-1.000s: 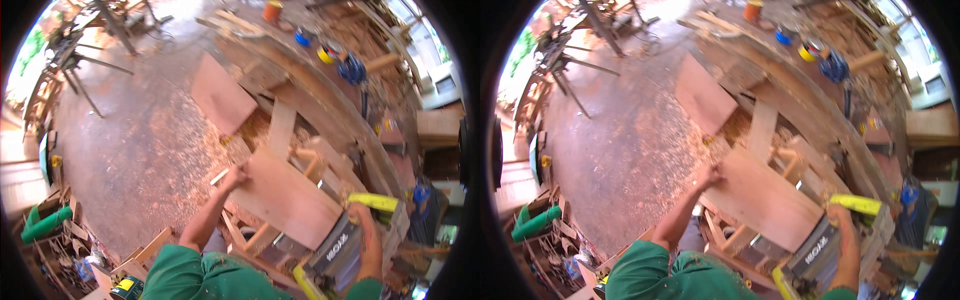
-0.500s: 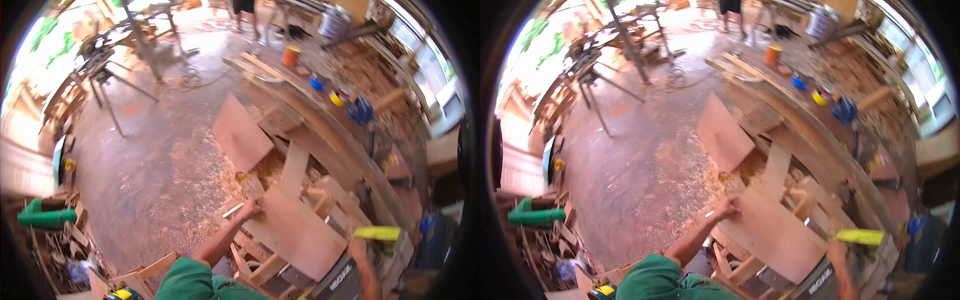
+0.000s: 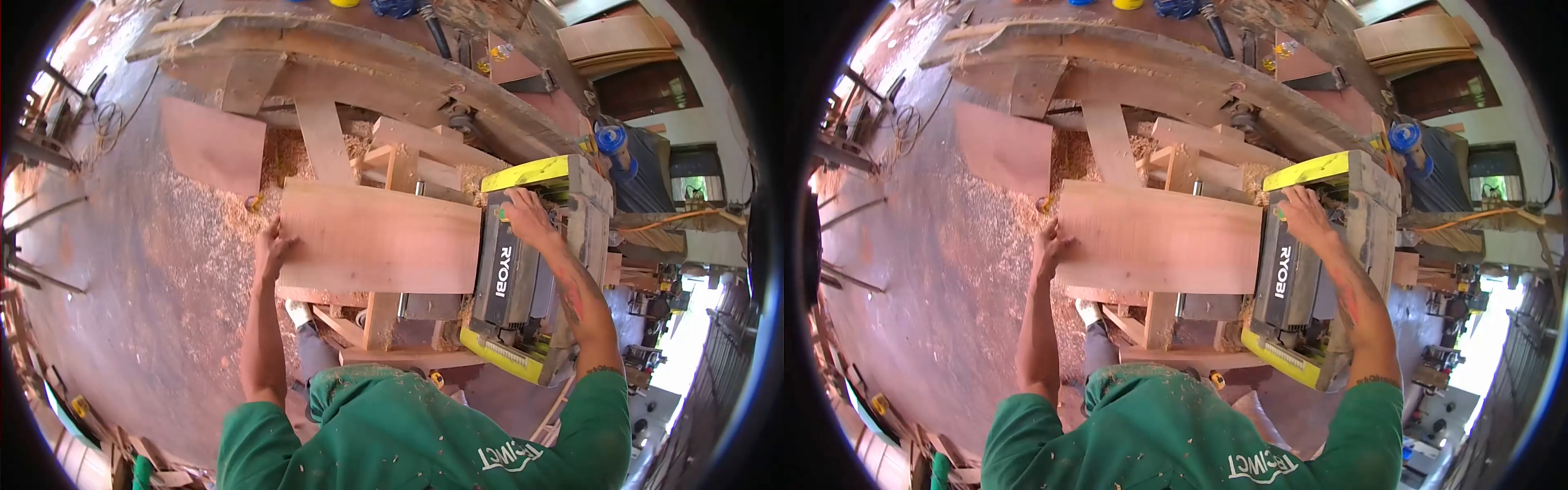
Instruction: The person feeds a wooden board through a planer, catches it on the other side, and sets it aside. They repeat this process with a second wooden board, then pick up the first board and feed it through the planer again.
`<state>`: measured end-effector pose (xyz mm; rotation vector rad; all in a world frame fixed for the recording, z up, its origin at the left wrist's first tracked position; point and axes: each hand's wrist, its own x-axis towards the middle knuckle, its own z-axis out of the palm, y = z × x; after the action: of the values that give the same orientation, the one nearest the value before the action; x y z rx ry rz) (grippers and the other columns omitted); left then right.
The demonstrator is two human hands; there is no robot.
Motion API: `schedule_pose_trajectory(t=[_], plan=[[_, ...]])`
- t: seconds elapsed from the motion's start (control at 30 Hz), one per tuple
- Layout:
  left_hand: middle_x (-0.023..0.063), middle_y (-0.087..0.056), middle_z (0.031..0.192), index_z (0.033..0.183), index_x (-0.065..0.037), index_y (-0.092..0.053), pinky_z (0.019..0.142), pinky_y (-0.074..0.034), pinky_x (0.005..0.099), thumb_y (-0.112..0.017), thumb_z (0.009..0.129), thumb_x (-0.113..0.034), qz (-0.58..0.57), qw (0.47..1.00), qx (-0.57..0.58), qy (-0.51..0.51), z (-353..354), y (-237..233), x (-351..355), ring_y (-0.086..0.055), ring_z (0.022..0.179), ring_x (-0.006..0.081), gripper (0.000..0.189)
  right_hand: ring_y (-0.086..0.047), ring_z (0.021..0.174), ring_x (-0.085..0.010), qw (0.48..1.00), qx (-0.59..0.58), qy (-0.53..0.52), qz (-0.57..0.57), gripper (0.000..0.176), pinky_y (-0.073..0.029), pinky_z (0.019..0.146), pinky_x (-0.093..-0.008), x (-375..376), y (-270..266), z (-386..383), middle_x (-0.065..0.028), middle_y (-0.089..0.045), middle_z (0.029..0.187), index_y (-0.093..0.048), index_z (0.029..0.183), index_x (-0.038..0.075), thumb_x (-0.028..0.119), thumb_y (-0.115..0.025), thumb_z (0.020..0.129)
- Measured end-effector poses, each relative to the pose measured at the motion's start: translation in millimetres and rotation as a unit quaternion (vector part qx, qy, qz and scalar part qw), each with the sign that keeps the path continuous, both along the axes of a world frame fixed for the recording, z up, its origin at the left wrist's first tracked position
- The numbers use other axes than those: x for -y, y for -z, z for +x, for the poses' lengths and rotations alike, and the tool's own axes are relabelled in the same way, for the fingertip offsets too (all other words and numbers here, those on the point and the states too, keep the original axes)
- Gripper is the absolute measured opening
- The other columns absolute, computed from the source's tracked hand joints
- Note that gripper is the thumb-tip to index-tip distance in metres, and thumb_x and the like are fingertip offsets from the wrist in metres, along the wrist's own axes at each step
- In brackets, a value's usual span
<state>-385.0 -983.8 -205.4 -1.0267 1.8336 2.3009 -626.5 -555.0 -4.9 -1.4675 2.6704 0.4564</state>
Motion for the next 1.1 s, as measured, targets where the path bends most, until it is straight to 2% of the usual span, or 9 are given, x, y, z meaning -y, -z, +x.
schedule_pose_trajectory(t=[0.03, 0.1, 0.13, 0.2, 0.37, 0.57, 0.93, 1.03, 1.1], plan=[[0.0140, -0.062, 0.099, 0.128, 0.001, -0.039, 0.065, -0.051, 0.0277, -0.059, 0.073, 0.006, 0.000, 1.000, -0.020, 0.010, 0.7, 6.4, 1.7, -0.061, 0.080, 0.0183, 0.058, -0.044, 0.102, -0.0269, 1.000, 0.004, -0.004, 0.004, 0.013, -0.035, 0.087, -0.0383, 1.9, -0.2, 0.5, -0.0099, -0.053, 0.105, -0.065, 0.080, 0.007, 0.008, -0.058, 0.068], [0.0140, -0.062, 0.100, 0.128, 0.002, -0.039, 0.065, -0.051, 0.0275, -0.059, 0.074, 0.006, 0.004, 1.000, -0.019, 0.001, 2.6, 11.4, 1.5, -0.061, 0.079, 0.0181, 0.058, -0.044, 0.103, -0.0243, 0.971, -0.027, -0.061, 0.228, 0.020, -0.031, 0.092, -0.0378, 5.5, -3.6, 0.5, -0.0077, -0.055, 0.105, -0.067, 0.087, 0.009, 0.016, -0.055, 0.073], [0.0140, -0.062, 0.100, 0.128, 0.002, -0.039, 0.065, -0.051, 0.0274, -0.058, 0.074, 0.007, 0.003, 1.000, -0.020, -0.006, 2.4, 10.5, 1.5, -0.061, 0.079, 0.0180, 0.058, -0.044, 0.103, -0.0243, 0.971, -0.029, -0.064, 0.229, 0.020, -0.031, 0.092, -0.0378, 5.9, 2.0, 1.2, -0.0077, -0.055, 0.105, -0.067, 0.087, 0.009, 0.016, -0.055, 0.073], [0.0142, -0.062, 0.100, 0.128, 0.002, -0.039, 0.066, -0.051, 0.0272, -0.058, 0.074, 0.007, 0.021, 0.999, -0.027, -0.015, 2.3, 6.1, 1.5, -0.061, 0.079, 0.0178, 0.058, -0.042, 0.108, -0.0230, 0.917, -0.038, -0.063, 0.392, 0.024, -0.021, 0.100, -0.0427, 9.9, 18.1, 7.0, -0.0083, -0.055, 0.106, -0.067, 0.092, 0.010, 0.017, -0.051, 0.075], [0.0154, -0.061, 0.103, 0.130, 0.001, -0.036, 0.067, -0.051, 0.0268, -0.057, 0.073, 0.009, 0.045, 0.998, -0.023, -0.024, 5.4, -9.1, 3.4, -0.061, 0.081, 0.0174, 0.061, -0.042, 0.107, -0.0214, 0.858, -0.140, -0.076, 0.489, 0.028, -0.018, 0.099, -0.0492, 15.4, 41.4, 11.6, -0.0039, -0.056, 0.104, -0.066, 0.098, 0.013, 0.024, -0.045, 0.085], [0.0143, -0.061, 0.102, 0.129, 0.001, -0.038, 0.066, -0.051, 0.0267, -0.056, 0.074, 0.011, 0.083, 0.993, -0.047, -0.071, 5.6, 8.0, 8.2, -0.061, 0.079, 0.0171, 0.059, -0.043, 0.106, -0.0229, 0.857, -0.121, -0.044, 0.500, 0.029, -0.022, 0.096, -0.0519, 26.6, 32.1, 17.0, -0.0043, -0.056, 0.107, -0.063, 0.105, 0.013, 0.022, -0.045, 0.085], [0.0123, -0.062, 0.099, 0.127, 0.002, -0.041, 0.066, -0.049, 0.0241, -0.058, 0.073, 0.005, 0.000, 0.998, -0.042, -0.048, 6.6, -5.6, 6.3, -0.060, 0.079, 0.0149, 0.057, -0.043, 0.111, -0.0263, 0.842, -0.113, 0.007, 0.528, 0.029, -0.021, 0.095, -0.0570, 54.7, 38.2, 20.1, -0.0089, -0.058, 0.106, -0.064, 0.104, 0.014, 0.023, -0.045, 0.084], [0.0110, -0.061, 0.098, 0.126, 0.004, -0.042, 0.066, -0.049, 0.0240, -0.057, 0.073, 0.005, -0.024, 0.998, -0.060, -0.028, 7.7, -12.7, 5.4, -0.059, 0.079, 0.0136, 0.055, -0.045, 0.110, -0.0258, 0.877, -0.041, -0.009, 0.479, 0.030, -0.022, 0.096, -0.0569, 56.7, 15.0, 31.2, -0.0081, -0.057, 0.109, -0.061, 0.108, 0.011, 0.015, -0.050, 0.080], [0.0104, -0.061, 0.097, 0.126, 0.004, -0.042, 0.066, -0.048, 0.0239, -0.057, 0.074, 0.004, 0.017, 0.995, -0.094, -0.015, 9.7, -9.4, 5.6, -0.058, 0.079, 0.0128, 0.054, -0.047, 0.108, -0.0278, 0.989, -0.048, -0.064, 0.121, 0.037, -0.023, 0.096, -0.0553, 41.4, -2.7, 47.0, -0.0137, -0.053, 0.114, -0.059, 0.110, 0.008, 0.008, -0.054, 0.074]])
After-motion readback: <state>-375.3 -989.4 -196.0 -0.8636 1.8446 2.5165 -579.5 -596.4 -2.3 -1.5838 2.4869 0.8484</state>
